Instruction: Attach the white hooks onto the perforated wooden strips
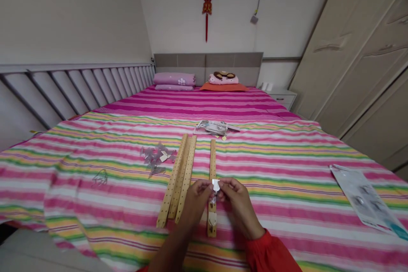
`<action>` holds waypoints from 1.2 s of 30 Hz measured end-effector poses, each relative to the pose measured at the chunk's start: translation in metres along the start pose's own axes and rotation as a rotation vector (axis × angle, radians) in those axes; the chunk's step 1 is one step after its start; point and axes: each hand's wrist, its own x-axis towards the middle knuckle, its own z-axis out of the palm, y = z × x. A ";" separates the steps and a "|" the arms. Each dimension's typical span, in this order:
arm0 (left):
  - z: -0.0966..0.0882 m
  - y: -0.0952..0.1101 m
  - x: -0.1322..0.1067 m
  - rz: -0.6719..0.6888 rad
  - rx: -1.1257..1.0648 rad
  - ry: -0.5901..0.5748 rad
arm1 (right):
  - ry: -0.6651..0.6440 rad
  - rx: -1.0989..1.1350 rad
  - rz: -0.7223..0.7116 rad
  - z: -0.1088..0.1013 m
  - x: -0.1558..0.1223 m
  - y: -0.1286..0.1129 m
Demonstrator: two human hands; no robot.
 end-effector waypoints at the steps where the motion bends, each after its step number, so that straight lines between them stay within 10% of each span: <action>1: 0.000 -0.001 0.007 0.010 0.018 0.002 | 0.000 -0.003 0.003 0.000 0.005 0.002; 36: 0.000 -0.053 0.067 0.006 0.404 0.162 | 0.137 -0.079 0.003 -0.006 0.052 0.056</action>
